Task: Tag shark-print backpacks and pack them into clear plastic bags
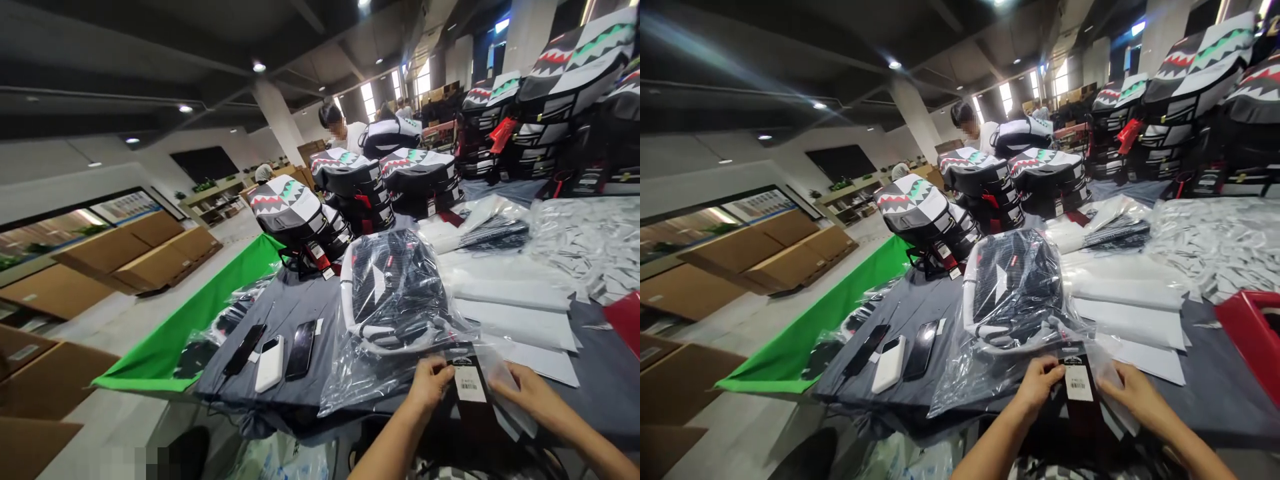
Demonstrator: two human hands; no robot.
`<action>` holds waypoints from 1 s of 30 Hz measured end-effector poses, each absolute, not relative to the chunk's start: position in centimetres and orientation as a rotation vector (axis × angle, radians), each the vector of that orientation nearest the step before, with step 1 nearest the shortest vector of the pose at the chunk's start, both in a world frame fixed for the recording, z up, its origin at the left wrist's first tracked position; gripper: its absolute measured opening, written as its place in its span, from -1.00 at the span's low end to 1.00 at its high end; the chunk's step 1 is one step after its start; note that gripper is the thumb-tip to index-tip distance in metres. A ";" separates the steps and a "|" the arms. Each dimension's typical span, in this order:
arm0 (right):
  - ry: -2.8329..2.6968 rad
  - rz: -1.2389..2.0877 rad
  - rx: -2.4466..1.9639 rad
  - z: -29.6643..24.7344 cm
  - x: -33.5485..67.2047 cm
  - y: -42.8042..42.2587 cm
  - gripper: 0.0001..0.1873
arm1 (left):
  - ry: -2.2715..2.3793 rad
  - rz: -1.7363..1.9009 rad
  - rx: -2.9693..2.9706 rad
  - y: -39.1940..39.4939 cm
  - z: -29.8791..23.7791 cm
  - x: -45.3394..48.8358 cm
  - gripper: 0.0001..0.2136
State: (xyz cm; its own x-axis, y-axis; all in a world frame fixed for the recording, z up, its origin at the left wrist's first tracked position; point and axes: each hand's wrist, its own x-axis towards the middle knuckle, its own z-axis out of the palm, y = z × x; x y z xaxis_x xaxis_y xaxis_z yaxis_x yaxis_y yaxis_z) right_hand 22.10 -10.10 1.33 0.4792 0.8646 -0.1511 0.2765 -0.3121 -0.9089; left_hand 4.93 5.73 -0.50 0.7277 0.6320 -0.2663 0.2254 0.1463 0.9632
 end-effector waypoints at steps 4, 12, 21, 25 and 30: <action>-0.945 0.725 -1.861 1.1 20.9 -10.6 -0.41 | 0.686 0.363 1.255 5.0 0.6 4.6 -0.44; -0.791 1.027 -1.553 0.1 18.2 -11.6 -0.38 | 0.773 0.427 1.040 2.9 -0.7 5.3 -0.38; -0.854 0.548 -1.950 -2.2 17.5 -13.3 -0.35 | 0.737 0.066 1.417 2.0 -1.7 4.3 -0.41; -0.784 0.325 -2.029 -4.4 17.4 -13.6 -0.40 | 0.550 0.048 2.371 4.3 1.1 4.2 -0.70; -0.805 0.201 -2.043 -6.2 16.3 -15.2 -0.52 | -0.582 0.284 3.027 7.9 5.8 8.5 -0.68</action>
